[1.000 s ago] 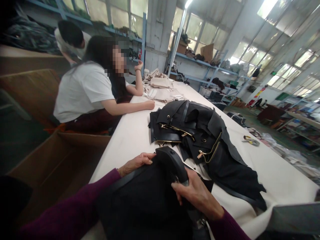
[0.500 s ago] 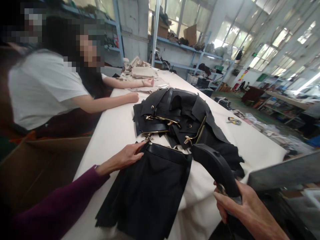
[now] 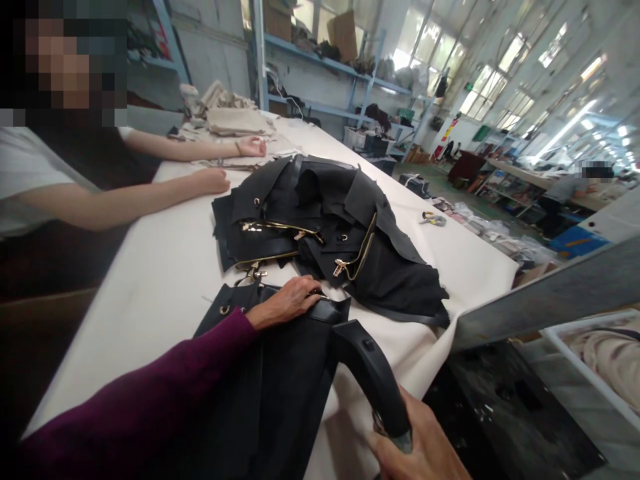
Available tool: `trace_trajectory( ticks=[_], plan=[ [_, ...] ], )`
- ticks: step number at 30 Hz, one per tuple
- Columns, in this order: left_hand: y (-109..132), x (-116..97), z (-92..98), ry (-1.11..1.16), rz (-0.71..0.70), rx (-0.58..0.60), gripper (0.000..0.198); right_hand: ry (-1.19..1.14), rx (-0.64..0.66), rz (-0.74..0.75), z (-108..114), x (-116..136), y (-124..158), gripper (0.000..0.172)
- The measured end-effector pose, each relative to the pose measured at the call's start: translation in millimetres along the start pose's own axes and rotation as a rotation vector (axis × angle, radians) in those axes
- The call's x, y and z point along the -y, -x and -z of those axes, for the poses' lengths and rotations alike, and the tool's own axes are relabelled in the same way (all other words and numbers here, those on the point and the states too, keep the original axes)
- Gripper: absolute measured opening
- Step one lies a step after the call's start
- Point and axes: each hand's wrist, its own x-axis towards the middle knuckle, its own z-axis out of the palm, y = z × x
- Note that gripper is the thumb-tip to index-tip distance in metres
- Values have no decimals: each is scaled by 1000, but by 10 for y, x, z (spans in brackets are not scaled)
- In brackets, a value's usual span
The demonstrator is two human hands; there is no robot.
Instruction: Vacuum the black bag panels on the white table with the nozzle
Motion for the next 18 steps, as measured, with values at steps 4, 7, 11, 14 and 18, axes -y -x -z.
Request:
trace_trajectory(
  ticks=[4,7,11,14,18],
  plan=[
    [-13,56,18,53,6,-22,21,-125,65,-44,-50,115,-321,12],
    [-27,94,0,93,1,-39,21,-131,-34,-14,11,207,-529,14],
    [-24,115,-32,132,3,-68,21,-33,-132,47,147,236,-547,18],
    [-21,108,-35,153,-2,-78,21,58,-155,40,174,165,-370,23],
    [-27,110,-30,157,-6,-98,20,60,-63,-44,54,75,-177,18]
  ],
)
